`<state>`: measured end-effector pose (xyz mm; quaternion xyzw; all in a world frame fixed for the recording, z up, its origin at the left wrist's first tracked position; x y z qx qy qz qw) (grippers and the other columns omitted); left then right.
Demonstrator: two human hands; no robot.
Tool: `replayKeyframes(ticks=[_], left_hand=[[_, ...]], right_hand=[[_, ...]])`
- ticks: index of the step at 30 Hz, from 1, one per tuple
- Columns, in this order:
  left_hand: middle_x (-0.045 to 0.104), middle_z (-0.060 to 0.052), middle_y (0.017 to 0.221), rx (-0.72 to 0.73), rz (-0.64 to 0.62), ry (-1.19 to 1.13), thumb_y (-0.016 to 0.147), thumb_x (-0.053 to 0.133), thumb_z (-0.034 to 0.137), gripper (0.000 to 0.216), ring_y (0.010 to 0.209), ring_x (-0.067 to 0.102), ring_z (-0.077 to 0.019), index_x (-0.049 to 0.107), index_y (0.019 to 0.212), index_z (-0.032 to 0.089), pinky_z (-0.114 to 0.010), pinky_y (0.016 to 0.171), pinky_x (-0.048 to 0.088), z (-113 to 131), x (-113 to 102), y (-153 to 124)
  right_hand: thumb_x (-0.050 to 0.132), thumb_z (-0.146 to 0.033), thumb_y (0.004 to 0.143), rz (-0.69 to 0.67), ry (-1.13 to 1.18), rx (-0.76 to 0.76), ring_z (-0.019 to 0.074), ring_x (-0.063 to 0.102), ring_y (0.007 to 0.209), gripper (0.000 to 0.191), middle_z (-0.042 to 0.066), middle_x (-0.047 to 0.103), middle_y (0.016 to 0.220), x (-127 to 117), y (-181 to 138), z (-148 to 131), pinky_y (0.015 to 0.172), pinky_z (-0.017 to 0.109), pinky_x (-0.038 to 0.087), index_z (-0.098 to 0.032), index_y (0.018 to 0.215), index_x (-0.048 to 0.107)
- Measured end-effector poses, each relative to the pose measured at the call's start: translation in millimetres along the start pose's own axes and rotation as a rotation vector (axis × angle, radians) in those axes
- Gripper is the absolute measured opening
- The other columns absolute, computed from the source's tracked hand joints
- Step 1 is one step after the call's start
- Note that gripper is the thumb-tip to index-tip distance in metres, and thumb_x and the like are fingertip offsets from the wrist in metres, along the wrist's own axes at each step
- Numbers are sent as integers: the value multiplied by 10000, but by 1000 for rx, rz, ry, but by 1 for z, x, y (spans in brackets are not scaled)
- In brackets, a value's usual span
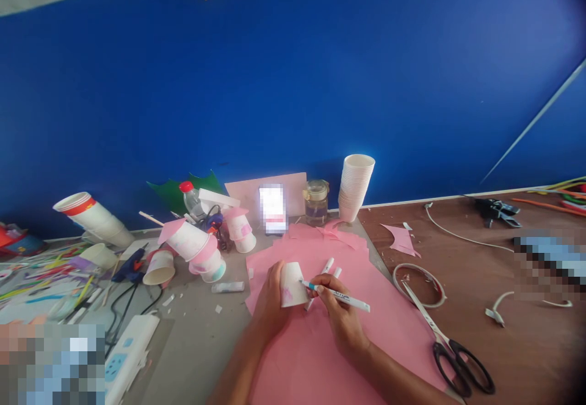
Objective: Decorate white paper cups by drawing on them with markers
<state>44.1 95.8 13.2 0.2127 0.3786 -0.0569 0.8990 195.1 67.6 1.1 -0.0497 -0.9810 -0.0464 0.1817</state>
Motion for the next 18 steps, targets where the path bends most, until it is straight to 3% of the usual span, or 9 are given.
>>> replayKeyframes(ticks=[7, 18], left_hand=[[510, -248, 1298, 66, 34, 21, 855, 533, 337, 608, 1210, 527, -322, 297, 1359, 92, -488, 962, 478, 3, -1, -1], [510, -249, 1300, 6, -13, 11, 836, 538, 311, 603, 1201, 534, -319, 314, 1347, 82, -470, 959, 485, 3, -1, 1]], right_hand=[[592, -462, 837, 26, -71, 0, 185, 575, 661, 267, 20, 605, 707, 0, 1, -7, 624, 304, 481, -198, 821, 628], [592, -446, 837, 59, -93, 5, 193, 591, 697, 247, 24, 619, 715, -2, 1, -7, 639, 303, 493, -204, 813, 636]])
Point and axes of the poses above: each hand's wrist, its own y-axis towards the middle knuckle, its own x-axis out of the palm, z = x × y, the point moved 9 cm from there along y, towards the middle knuckle
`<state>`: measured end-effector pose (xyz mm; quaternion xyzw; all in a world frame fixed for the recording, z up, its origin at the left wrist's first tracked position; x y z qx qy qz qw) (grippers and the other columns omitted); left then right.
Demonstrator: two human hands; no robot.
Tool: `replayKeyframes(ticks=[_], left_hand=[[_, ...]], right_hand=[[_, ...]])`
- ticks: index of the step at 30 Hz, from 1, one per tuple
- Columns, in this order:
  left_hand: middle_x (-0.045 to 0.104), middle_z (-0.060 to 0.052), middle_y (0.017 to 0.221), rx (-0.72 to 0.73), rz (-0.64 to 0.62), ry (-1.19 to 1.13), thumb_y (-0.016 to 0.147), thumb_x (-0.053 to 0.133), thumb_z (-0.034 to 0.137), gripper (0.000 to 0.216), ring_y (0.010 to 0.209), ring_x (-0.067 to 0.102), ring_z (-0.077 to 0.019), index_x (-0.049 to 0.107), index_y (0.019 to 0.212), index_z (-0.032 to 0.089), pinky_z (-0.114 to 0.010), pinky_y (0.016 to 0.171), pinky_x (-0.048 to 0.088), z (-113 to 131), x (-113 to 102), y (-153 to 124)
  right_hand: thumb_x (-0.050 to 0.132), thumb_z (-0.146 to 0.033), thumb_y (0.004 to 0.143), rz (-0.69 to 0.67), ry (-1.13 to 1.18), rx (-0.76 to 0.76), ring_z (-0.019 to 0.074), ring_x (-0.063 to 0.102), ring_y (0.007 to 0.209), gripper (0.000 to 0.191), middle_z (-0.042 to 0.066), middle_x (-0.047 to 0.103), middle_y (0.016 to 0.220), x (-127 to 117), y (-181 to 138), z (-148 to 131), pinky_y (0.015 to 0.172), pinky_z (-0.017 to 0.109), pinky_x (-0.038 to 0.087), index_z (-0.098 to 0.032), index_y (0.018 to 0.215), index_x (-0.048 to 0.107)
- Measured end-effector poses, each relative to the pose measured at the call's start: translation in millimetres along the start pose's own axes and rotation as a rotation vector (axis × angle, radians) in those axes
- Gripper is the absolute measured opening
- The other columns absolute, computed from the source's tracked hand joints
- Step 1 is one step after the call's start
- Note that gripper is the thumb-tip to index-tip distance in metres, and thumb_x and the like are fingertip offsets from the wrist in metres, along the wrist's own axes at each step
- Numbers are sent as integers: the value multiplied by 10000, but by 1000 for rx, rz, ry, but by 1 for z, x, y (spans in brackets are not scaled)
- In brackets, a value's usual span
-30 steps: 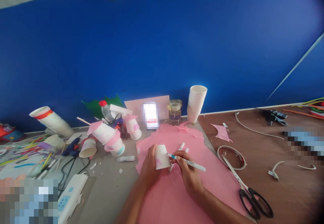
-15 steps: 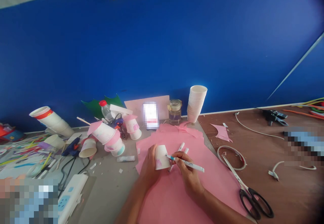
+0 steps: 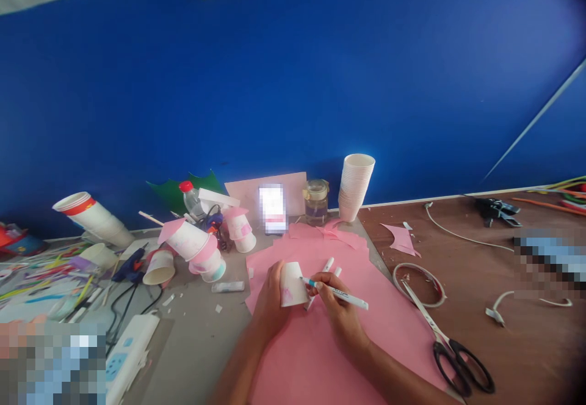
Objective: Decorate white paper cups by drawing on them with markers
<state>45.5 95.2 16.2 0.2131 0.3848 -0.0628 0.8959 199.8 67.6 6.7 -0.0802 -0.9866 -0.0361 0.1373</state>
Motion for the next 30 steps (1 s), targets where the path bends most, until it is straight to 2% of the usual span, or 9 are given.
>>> replayKeyframes(ticks=[9, 13, 19, 24, 30], left_hand=[[546, -231, 1274, 22, 29, 16, 838, 549, 359, 618, 1184, 554, -317, 336, 1353, 92, -442, 934, 506, 2, -3, 0], [544, -227, 1276, 23, 28, 7, 846, 532, 317, 589, 1185, 554, -307, 338, 1355, 93, -433, 945, 496, 1, -2, 0], [539, -206, 1285, -21, 16, -15, 840, 532, 293, 597, 1187, 548, -300, 320, 1373, 129, -443, 961, 486, -4, 0, -1], [527, -216, 1303, -21, 25, -48, 843, 514, 286, 584, 1205, 536, -310, 319, 1365, 109, -461, 969, 478, -4, -1, -1], [484, -213, 1338, -105, 2, -119, 835, 533, 298, 620, 1258, 485, -315, 298, 1381, 124, -457, 1000, 454, -13, 1, -1]], right_hand=[[594, -412, 854, -45, 110, 2, 182, 575, 675, 221, 17, 594, 705, 2, -2, 8, 627, 301, 490, -197, 832, 638], [569, -419, 881, -10, 129, -12, 185, 578, 711, 231, 21, 592, 710, -3, 0, 11, 671, 304, 484, -198, 846, 629], [564, -452, 877, 22, 117, 4, 200, 584, 740, 243, 24, 604, 728, -5, 1, 12, 700, 322, 484, -218, 849, 626], [576, -444, 875, 20, 135, 3, 187, 574, 738, 232, 15, 602, 726, -5, 1, 11, 704, 314, 480, -219, 843, 622], [606, -449, 852, 15, 191, -2, 184, 584, 711, 235, 6, 579, 695, -2, 1, 5, 662, 307, 487, -217, 824, 626]])
Point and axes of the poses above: each hand's wrist, its own y-axis towards the middle knuckle, its own x-axis out of the palm, z = x × y, the point moved 9 cm from there along y, towards the middle knuckle
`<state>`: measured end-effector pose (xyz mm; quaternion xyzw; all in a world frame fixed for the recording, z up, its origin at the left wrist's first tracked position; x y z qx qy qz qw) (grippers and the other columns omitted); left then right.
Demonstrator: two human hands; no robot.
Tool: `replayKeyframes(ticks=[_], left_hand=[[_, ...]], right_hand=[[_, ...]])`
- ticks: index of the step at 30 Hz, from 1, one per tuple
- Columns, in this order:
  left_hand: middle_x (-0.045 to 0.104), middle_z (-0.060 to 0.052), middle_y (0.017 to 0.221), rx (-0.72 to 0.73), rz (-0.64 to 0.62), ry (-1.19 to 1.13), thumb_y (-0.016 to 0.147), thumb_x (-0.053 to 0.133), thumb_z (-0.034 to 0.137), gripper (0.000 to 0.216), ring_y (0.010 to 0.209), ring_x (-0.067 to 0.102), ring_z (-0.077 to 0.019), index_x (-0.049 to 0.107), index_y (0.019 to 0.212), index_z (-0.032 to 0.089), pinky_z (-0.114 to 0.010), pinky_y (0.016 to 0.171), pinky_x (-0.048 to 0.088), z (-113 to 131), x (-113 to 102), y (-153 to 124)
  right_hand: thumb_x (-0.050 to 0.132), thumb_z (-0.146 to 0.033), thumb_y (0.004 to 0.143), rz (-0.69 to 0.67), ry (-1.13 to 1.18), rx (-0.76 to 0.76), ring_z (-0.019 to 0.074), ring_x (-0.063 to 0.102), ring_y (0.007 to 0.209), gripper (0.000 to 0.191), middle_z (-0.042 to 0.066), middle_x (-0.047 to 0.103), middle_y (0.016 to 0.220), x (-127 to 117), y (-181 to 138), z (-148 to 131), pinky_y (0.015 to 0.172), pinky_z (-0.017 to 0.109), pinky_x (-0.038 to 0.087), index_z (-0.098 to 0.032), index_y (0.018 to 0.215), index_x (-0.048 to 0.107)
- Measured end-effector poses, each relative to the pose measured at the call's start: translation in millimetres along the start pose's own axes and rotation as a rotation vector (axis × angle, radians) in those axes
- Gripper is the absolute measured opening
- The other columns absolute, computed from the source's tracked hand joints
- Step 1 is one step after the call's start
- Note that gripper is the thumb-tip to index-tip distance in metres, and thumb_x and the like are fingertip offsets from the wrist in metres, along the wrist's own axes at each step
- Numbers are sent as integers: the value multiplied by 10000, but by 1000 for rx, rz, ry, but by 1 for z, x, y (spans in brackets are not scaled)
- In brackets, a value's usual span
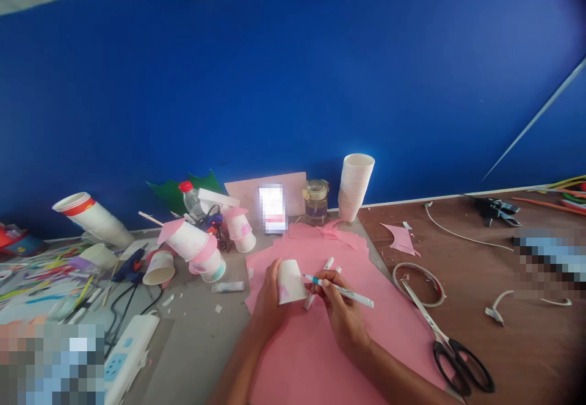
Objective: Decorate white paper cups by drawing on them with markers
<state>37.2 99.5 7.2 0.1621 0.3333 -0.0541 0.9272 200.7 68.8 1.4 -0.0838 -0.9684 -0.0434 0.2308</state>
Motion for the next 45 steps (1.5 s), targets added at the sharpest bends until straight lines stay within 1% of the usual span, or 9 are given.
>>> replayKeyframes(ticks=[4, 8, 14, 18, 24, 28, 33, 39, 45], left_hand=[[480, -185, 1347, -11, 3, -23, 852, 504, 284, 589, 1274, 468, -296, 299, 1390, 161, -469, 1026, 430, -2, 0, 0], [493, -156, 1354, -11, 23, -19, 837, 528, 271, 597, 1263, 482, -290, 314, 1390, 195, -478, 1022, 436, -2, -3, -1], [496, -180, 1345, -17, 19, -31, 824, 526, 288, 587, 1266, 481, -306, 347, 1368, 158, -484, 1021, 436, -2, -3, 0], [511, -195, 1315, -12, 4, -17, 816, 543, 305, 617, 1248, 496, -315, 331, 1369, 131, -472, 996, 457, 0, -2, 0], [512, -203, 1315, 19, 5, -8, 812, 555, 312, 637, 1212, 528, -321, 310, 1375, 138, -464, 955, 489, 2, -2, 0], [463, -212, 1370, 10, -4, -4, 817, 553, 327, 647, 1236, 502, -345, 298, 1379, 134, -468, 985, 465, 0, -1, -1], [470, -199, 1353, 0, -16, -28, 821, 556, 371, 668, 1246, 483, -360, 282, 1384, 139, -463, 980, 471, -1, 1, 0], [488, -201, 1330, -5, -2, -34, 826, 544, 327, 642, 1254, 481, -323, 294, 1386, 138, -470, 1004, 451, -4, 0, 0], [485, -220, 1336, -39, -19, -31, 805, 550, 306, 658, 1247, 493, -321, 294, 1379, 115, -449, 969, 481, -2, 0, 0]], right_hand=[[628, -446, 835, 17, -16, 13, 185, 593, 708, 228, 2, 593, 685, -1, 0, 1, 662, 305, 490, -221, 805, 630], [622, -453, 837, 12, -51, 23, 189, 593, 715, 239, 13, 611, 687, -1, 0, 3, 667, 306, 492, -215, 818, 637], [604, -464, 845, -15, -68, 29, 206, 596, 736, 259, 24, 609, 700, 1, 0, 5, 653, 319, 503, -207, 831, 634], [614, -468, 836, -7, -58, 44, 204, 591, 729, 260, 17, 598, 684, 1, 0, 7, 642, 312, 493, -208, 830, 633], [615, -449, 842, -22, -46, 50, 187, 572, 719, 238, 7, 591, 688, 3, 0, 6, 654, 304, 486, -212, 824, 635], [603, -464, 844, -15, -66, 53, 197, 583, 716, 254, 15, 597, 689, 2, 0, 7, 633, 308, 492, -210, 834, 624], [593, -493, 838, 6, -81, 66, 203, 593, 693, 279, 10, 587, 659, 1, 2, 9, 614, 315, 491, -215, 822, 610], [596, -479, 845, 7, -83, 69, 195, 592, 709, 264, 5, 598, 668, 1, 1, 8, 638, 307, 479, -216, 822, 617], [605, -445, 851, -20, -48, 50, 200, 581, 729, 237, 14, 593, 681, 3, -1, 7, 667, 317, 483, -210, 828, 629]])
Point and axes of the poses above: each hand's wrist, its own y-axis towards the middle knuckle, its own x-axis out of the palm, z = x × y, the point moved 9 cm from there along y, towards the middle knuckle
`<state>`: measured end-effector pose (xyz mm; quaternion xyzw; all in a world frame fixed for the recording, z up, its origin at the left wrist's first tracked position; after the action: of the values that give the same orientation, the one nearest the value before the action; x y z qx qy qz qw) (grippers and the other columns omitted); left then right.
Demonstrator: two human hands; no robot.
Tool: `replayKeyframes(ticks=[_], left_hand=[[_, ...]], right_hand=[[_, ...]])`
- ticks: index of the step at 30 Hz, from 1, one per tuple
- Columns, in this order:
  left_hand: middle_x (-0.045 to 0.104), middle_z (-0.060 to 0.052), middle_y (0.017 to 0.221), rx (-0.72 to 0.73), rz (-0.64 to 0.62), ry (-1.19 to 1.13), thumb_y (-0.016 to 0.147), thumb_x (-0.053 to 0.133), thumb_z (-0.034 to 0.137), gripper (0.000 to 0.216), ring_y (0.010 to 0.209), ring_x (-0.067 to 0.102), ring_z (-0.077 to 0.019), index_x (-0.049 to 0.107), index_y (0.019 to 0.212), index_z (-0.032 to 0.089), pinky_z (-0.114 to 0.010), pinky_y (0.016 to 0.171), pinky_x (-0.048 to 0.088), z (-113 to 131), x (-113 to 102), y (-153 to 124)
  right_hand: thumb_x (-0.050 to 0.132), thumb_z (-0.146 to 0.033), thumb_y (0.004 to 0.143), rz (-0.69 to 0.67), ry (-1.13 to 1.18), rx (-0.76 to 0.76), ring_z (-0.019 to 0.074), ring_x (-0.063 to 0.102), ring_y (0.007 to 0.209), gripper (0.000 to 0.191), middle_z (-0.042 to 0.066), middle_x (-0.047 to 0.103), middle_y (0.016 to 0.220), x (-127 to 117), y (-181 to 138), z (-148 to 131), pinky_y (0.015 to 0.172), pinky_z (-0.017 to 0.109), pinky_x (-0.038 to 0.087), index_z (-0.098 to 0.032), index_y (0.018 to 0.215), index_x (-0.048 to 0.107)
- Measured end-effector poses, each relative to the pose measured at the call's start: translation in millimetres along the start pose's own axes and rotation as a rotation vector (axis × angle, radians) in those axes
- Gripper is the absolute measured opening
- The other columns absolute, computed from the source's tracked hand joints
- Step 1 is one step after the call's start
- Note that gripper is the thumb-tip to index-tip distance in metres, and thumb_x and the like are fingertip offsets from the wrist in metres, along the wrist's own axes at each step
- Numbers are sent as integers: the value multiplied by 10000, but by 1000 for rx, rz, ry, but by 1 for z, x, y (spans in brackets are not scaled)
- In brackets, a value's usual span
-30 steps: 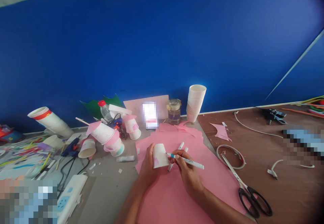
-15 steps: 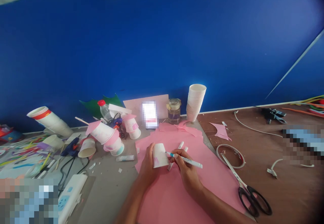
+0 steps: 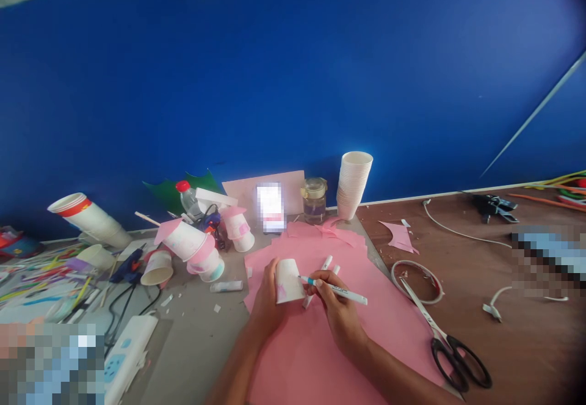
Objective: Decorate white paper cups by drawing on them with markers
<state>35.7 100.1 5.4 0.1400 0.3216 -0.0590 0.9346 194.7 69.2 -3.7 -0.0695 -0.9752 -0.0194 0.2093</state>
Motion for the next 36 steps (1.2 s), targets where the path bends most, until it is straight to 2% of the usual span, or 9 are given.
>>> replayKeyframes(ticks=[7, 12, 18, 28, 36], left_hand=[[510, -218, 1335, 28, 62, 6, 805, 547, 315, 613, 1265, 485, -325, 353, 1346, 102, -445, 996, 463, -1, -4, 0], [477, -192, 1372, 11, 21, -56, 802, 583, 350, 674, 1304, 438, -325, 309, 1380, 140, -472, 1038, 423, -6, -1, 0], [466, -206, 1377, 37, 43, -69, 811, 579, 366, 672, 1274, 469, -327, 313, 1382, 131, -478, 1033, 424, -6, -2, 0], [473, -203, 1382, 31, 53, -19, 823, 544, 336, 640, 1286, 464, -315, 321, 1386, 128, -444, 1042, 422, -7, -2, -1], [453, -219, 1392, 31, 49, -29, 828, 533, 339, 638, 1303, 444, -324, 304, 1381, 120, -463, 1050, 409, -6, -3, 0]], right_hand=[[592, -434, 868, -37, 5, -12, 186, 576, 735, 231, 12, 591, 709, 2, -1, -1, 666, 298, 477, -210, 827, 631], [601, -475, 846, -1, -9, 3, 190, 574, 711, 272, 12, 595, 678, 0, 1, 0, 651, 307, 484, -205, 822, 626], [594, -474, 848, 11, -17, 11, 188, 584, 699, 264, 3, 595, 659, -1, 2, 2, 652, 309, 485, -212, 818, 619], [587, -439, 870, -34, 27, -7, 182, 572, 724, 240, 14, 587, 700, 3, 0, 3, 629, 285, 478, -203, 843, 620], [575, -425, 881, -18, 10, -18, 183, 573, 746, 229, 2, 569, 695, 0, 1, 4, 717, 315, 477, -210, 814, 613]])
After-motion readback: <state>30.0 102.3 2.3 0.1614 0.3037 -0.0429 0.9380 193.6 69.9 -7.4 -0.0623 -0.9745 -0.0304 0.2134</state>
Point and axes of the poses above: each hand's wrist, its own y-axis towards the middle knuckle, its own x-axis out of the palm, z = x × y, the point moved 9 cm from there along y, towards the middle knuckle
